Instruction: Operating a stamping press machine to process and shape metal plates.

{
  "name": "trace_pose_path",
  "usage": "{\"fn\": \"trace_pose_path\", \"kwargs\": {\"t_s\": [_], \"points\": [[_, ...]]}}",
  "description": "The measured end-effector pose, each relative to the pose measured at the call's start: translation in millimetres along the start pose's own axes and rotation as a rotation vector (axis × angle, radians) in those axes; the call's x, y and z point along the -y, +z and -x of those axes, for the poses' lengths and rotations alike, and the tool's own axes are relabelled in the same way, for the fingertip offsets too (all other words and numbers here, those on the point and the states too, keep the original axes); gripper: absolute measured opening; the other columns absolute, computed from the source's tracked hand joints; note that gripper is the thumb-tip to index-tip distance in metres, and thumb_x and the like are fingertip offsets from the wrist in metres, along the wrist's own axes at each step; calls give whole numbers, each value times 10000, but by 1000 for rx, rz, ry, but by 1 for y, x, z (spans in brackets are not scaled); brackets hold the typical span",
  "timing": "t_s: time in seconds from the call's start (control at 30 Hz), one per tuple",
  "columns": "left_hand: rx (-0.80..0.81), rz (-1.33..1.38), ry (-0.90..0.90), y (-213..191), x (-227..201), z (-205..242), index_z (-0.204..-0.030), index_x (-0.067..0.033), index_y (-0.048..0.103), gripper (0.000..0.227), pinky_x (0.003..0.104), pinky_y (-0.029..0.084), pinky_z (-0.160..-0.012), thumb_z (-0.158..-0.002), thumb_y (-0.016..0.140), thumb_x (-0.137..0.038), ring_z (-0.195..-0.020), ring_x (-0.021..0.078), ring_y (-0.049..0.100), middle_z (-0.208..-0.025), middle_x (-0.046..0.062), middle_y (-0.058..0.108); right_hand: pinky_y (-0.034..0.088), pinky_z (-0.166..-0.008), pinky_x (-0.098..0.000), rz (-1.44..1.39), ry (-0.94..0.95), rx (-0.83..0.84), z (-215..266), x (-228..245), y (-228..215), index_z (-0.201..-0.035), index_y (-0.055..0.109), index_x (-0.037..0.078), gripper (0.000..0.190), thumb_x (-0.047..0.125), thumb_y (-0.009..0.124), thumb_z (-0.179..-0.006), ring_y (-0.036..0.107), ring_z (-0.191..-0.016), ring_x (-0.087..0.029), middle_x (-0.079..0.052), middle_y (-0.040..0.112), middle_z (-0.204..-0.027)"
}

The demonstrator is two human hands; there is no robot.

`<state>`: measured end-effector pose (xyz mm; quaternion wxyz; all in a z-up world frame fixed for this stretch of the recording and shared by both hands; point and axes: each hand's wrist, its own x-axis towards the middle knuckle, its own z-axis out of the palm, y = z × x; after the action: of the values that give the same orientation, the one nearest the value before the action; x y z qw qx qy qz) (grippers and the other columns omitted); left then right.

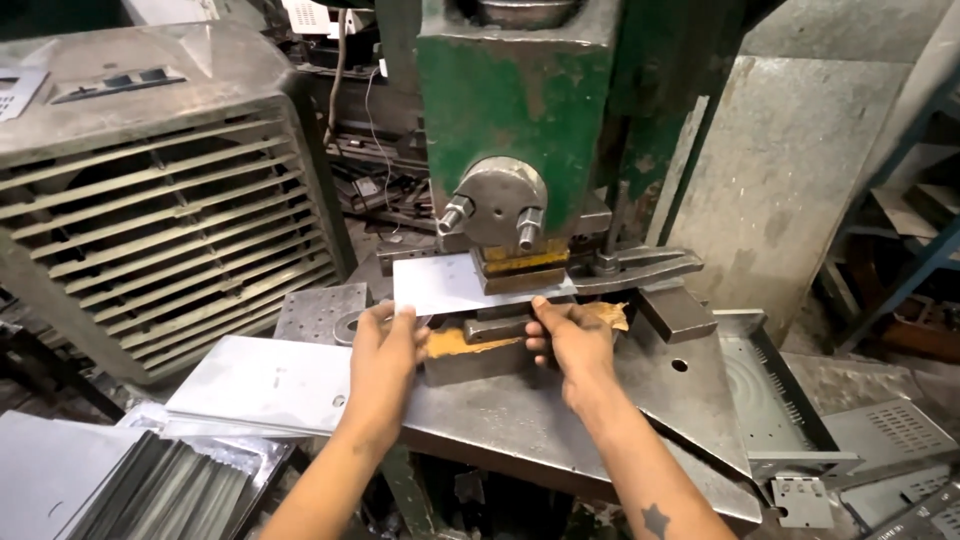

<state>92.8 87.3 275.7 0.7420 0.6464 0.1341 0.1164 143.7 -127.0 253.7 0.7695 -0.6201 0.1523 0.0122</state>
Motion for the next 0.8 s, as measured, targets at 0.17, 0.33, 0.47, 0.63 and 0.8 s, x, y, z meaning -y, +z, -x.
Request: {"fn": "trace_pose_path", "kwargs": {"t_s": [0.17, 0.33, 0.47, 0.63, 0.8], "points": [[-26, 238, -51, -5, -3, -24, -1285, 76, 499, 409, 299, 602, -821, -973, 610, -165, -971, 223, 728, -1084, 151, 677, 483, -529, -294, -82, 41, 30, 0, 17, 5, -899, 670, 88, 169, 245, 720, -939, 650, -637, -127, -37, 741, -814], [-8, 250, -152, -4, -8, 10, -1213, 74, 504, 302, 344, 639, -890, -955, 599, -53, -958, 251, 718, -1037, 144, 654, 512, -615, -286, -209, 195, 70, 24, 23, -7, -1009, 656, 134, 120, 238, 677, -953, 674, -732, -118, 6, 718, -859], [18, 123, -279, -6, -22, 67, -1205, 45, 529, 302, 344, 576, -921, -937, 607, -73, -967, 240, 738, -1045, 179, 710, 566, -710, -310, -316, 191, 76, 69, 5, -28, -1073, 667, 92, 198, 205, 704, -914, 702, -796, -161, -50, 733, -918], [318, 103, -408, -35, 64, 63, -1282, -15, 557, 401, 400, 615, -907, -933, 664, -181, -991, 281, 747, -1104, 205, 714, 579, -816, -355, -427, 264, -50, 95, -40, -67, -1219, 597, 43, 410, 193, 719, -858, 665, -901, -218, -111, 676, -1102], [126, -369, -77, -73, 29, 52, -1242, -77, 664, 370, 356, 588, -879, -919, 688, -254, -1006, 217, 734, -1119, 103, 781, 585, -780, -362, -309, 256, -72, 76, -53, -97, -1148, 599, 6, 346, 203, 725, -893, 696, -872, -223, -113, 689, -1031]]}}
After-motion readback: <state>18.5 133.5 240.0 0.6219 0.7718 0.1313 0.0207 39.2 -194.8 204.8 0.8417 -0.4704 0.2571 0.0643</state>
